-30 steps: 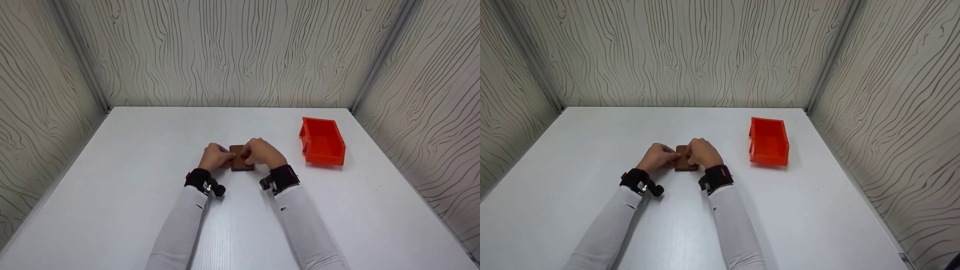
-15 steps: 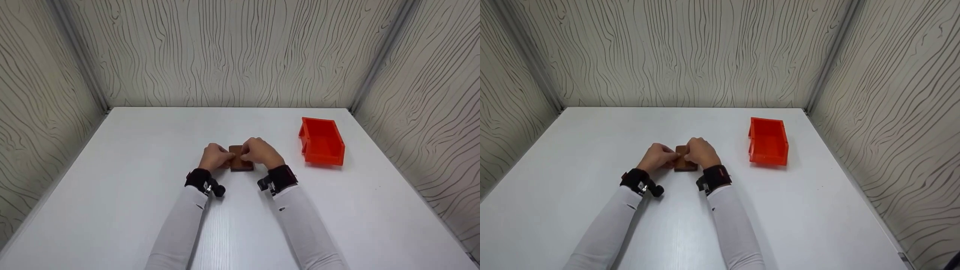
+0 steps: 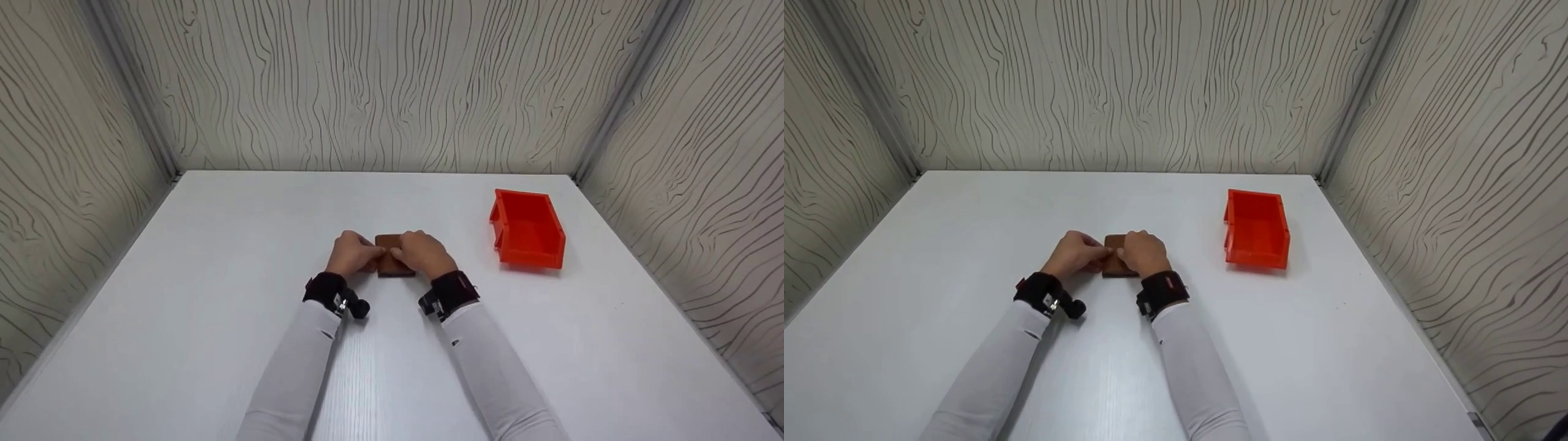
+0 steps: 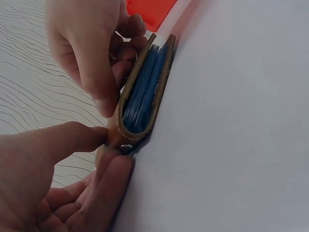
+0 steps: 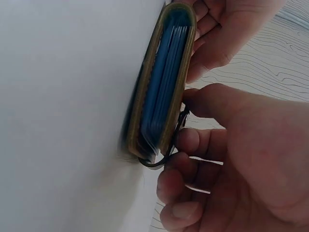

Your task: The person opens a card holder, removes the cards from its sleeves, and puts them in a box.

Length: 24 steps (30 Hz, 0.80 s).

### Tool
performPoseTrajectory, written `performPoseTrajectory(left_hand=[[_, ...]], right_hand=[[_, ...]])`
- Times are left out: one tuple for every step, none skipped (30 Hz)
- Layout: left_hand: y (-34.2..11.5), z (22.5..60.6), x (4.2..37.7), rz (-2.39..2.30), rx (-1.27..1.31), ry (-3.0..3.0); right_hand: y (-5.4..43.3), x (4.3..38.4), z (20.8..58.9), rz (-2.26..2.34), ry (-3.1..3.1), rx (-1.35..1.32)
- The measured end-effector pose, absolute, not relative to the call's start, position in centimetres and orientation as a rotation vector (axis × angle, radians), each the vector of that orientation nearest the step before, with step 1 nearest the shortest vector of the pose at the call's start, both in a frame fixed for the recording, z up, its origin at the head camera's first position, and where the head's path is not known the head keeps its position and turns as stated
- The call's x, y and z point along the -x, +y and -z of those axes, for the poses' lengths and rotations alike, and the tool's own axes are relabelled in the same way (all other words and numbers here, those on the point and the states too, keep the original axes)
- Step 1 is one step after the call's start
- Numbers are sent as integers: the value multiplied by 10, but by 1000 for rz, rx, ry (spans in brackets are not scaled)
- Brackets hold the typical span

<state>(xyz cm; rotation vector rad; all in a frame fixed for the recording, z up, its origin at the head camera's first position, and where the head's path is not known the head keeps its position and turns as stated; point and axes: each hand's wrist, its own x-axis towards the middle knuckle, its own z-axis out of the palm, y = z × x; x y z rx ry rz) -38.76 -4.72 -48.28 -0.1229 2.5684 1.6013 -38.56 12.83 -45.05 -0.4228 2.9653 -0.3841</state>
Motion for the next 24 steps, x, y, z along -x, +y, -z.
performPoseTrajectory(left_hand=[[-47, 482, 388, -1610, 118, 2562], [-47, 482, 388, -1618, 114, 2554], [-47, 482, 387, -1629, 108, 2546], [-47, 482, 387, -1643, 103, 2535], [-48, 482, 387, -1655, 97, 2527], [-48, 482, 387, -1663, 91, 2520], [-48, 482, 387, -1669, 85, 2515], [-48, 482, 387, -1669, 86, 2514], [-48, 482, 387, -1669, 84, 2514], [-48, 483, 387, -1668, 85, 2512], [-48, 483, 387, -1665, 84, 2515], [-48, 483, 387, -1663, 85, 2514], [-48, 484, 387, -1661, 88, 2516], [-48, 484, 388, -1661, 90, 2520], [-48, 484, 388, -1657, 93, 2521], [-48, 484, 388, -1656, 98, 2520], [-49, 484, 388, -1650, 102, 2526], [-49, 484, 388, -1644, 106, 2528], [-49, 484, 388, -1641, 108, 2531], [-49, 484, 388, -1640, 107, 2533], [-49, 484, 389, -1636, 108, 2533], [-49, 484, 389, -1639, 107, 2534], [-48, 484, 389, -1640, 104, 2536], [-48, 485, 389, -1643, 102, 2535]], right_hand=[[128, 385, 450, 388, 2966, 432], [129, 385, 451, 394, 2964, 439], [129, 385, 451, 398, 2965, 445], [129, 384, 452, 403, 2968, 450], [129, 384, 452, 412, 2968, 456], [129, 384, 453, 423, 2966, 463], [129, 384, 453, 429, 2965, 471], [129, 384, 453, 431, 2960, 480], [129, 385, 453, 433, 2956, 487], [129, 386, 453, 433, 2942, 483], [129, 387, 452, 430, 2926, 474], [129, 388, 452, 424, 2912, 462], [128, 389, 451, 413, 2901, 452], [127, 391, 450, 404, 2892, 436], [126, 392, 450, 396, 2884, 413], [125, 392, 450, 385, 2876, 392], [123, 393, 450, 377, 2878, 376], [121, 394, 450, 370, 2881, 358], [119, 394, 451, 364, 2888, 342], [117, 394, 452, 358, 2893, 322], [116, 395, 453, 349, 2899, 303], [114, 395, 453, 342, 2908, 290], [113, 395, 454, 339, 2914, 274], [112, 396, 454, 333, 2919, 261]])
